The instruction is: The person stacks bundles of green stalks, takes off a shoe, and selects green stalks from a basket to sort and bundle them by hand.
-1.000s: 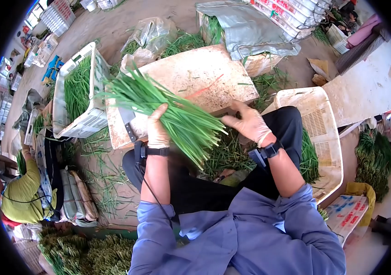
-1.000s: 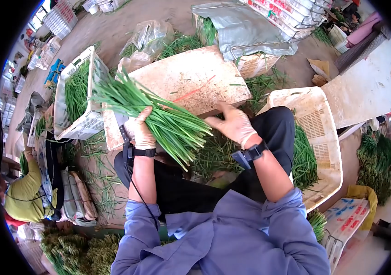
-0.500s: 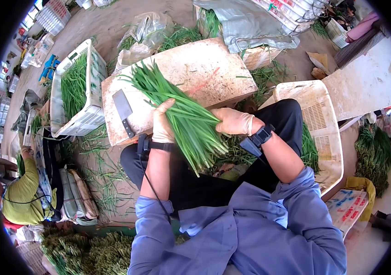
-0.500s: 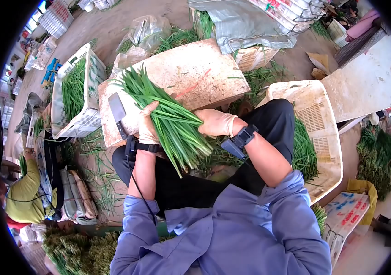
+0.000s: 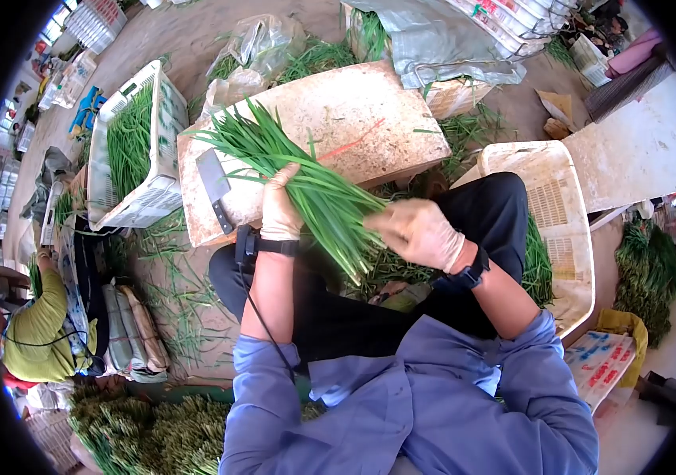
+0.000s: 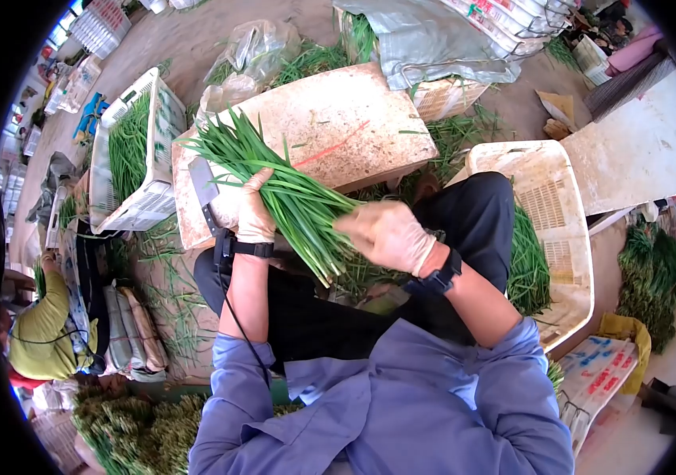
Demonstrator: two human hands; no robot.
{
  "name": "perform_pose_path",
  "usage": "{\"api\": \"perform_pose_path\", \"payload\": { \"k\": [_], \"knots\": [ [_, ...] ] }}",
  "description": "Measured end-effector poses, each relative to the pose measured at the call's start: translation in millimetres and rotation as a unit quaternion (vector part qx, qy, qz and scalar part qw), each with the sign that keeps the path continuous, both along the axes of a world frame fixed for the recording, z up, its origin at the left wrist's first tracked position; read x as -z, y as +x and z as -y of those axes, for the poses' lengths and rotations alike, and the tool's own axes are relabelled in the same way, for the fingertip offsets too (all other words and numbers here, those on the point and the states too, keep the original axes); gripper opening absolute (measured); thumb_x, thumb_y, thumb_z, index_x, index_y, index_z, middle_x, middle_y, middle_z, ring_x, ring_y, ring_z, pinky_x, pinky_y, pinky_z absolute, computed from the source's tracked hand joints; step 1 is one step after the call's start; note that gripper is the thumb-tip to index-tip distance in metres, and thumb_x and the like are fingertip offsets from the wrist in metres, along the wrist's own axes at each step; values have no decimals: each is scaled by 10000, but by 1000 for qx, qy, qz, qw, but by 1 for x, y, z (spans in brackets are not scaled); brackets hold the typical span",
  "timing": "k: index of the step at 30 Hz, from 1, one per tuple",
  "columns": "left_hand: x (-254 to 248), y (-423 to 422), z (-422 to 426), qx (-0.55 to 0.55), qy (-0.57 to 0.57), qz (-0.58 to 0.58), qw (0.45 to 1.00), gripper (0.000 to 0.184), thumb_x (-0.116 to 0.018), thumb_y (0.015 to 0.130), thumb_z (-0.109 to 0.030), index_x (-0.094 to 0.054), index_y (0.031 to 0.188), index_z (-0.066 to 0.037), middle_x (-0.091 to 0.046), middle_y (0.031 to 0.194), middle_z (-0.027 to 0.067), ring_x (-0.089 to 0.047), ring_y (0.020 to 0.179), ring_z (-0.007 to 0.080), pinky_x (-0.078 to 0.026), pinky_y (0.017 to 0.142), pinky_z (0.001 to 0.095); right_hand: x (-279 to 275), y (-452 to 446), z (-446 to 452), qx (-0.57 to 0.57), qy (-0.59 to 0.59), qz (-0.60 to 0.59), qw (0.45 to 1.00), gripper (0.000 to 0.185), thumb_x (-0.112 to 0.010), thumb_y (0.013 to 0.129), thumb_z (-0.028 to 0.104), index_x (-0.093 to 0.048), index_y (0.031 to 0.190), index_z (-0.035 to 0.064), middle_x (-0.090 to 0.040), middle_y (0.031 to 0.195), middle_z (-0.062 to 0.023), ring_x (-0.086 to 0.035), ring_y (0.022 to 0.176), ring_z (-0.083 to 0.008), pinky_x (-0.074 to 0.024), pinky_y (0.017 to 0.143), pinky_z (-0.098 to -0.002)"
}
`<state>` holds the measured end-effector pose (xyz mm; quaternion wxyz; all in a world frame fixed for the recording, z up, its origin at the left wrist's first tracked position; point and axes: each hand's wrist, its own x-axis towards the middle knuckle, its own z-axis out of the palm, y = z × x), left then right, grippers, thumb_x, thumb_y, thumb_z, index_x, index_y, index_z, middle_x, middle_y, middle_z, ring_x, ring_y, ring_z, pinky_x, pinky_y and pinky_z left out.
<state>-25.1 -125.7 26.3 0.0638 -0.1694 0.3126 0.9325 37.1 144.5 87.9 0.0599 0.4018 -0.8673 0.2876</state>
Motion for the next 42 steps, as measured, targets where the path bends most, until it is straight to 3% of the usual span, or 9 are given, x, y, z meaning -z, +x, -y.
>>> {"api": "perform_pose_path", "payload": {
  "k": [8, 16, 20, 22, 26, 28, 30, 36, 42],
  "knots": [
    [5, -4, 1, -16, -38, 11, 999, 197, -631, 968, -78, -668, 1133, 24, -733, 1038, 172, -728, 931, 338, -610, 891, 475, 64, 32, -21, 1, 525, 200, 827, 102, -685, 845, 188, -773, 839, 135, -767, 863, -75, -756, 847, -303, -567, 673, -456],
    [2, -4, 1, -58, -57, -28, 996, 232, -667, 911, -59, -677, 1132, 10, -733, 1053, 156, -727, 933, 322, -615, 892, 470, 19, 29, -6, 12, -12, 148, 989, 174, -702, 860, 206, -739, 1007, 120, -730, 968, -104, -721, 893, -334, -556, 725, -487],
    [1, -2, 6, -103, -44, -42, 993, 258, -676, 896, -61, -678, 1147, -3, -734, 1049, 137, -720, 945, 308, -609, 904, 455, 27, 28, -12, -82, 395, 181, 897, 178, -726, 863, 225, -720, 995, 105, -682, 910, -79, -693, 856, -318, -558, 748, -452],
    [4, -3, 11, -109, -25, -45, 993, 236, -704, 876, -37, -708, 1107, 10, -737, 1043, 122, -713, 943, 286, -597, 909, 424, 17, 31, -12, 21, 69, 23, 997, 188, -725, 859, 203, -725, 1026, 117, -693, 926, -59, -691, 881, -282, -552, 757, -423],
    [7, -2, 12, -103, -6, -72, 992, 197, -732, 857, -26, -747, 1045, 31, -743, 1039, 110, -703, 926, 264, -586, 915, 399, -11, 37, 12, -40, -32, -81, 995, 329, -739, 829, 106, -726, 1156, 140, -713, 1097, -13, -676, 894, -234, -522, 757, -370],
    [7, -3, 9, -116, 1, -66, 991, 204, -729, 858, -26, -739, 1055, 23, -741, 1041, 111, -703, 917, 266, -587, 912, 402, 9, 41, 17, -119, 181, -24, 976, 278, -676, 874, 200, -753, 1135, 144, -730, 1063, -45, -699, 920, -244, -555, 767, -410],
    [3, -5, 10, -111, -5, -87, 990, 210, -731, 862, -43, -710, 1066, 0, -734, 1018, 104, -706, 881, 268, -600, 868, 413, 9, 39, 6, -97, 486, 255, 831, 190, -681, 866, 274, -766, 957, 132, -749, 914, -88, -736, 869, -285, -570, 726, -448],
    [-4, -9, 19, -117, 33, -83, 989, 212, -729, 874, -69, -689, 1075, -15, -722, 988, 95, -708, 837, 271, -611, 811, 411, 19, 48, -5, 25, 155, 174, 972, 413, -723, 914, 504, -742, 915, 92, -759, 837, -99, -736, 777, -341, -566, 663, -453],
    [4, -10, 12, -133, 17, -104, 985, 223, -729, 869, -70, -686, 1076, 0, -718, 977, 103, -705, 837, 271, -609, 799, 413, 46, 49, 25, 156, 69, 307, 936, 583, -674, 930, 619, -741, 985, 42, -724, 812, -219, -721, 788, -416, -569, 714, -519]
  ]
}}
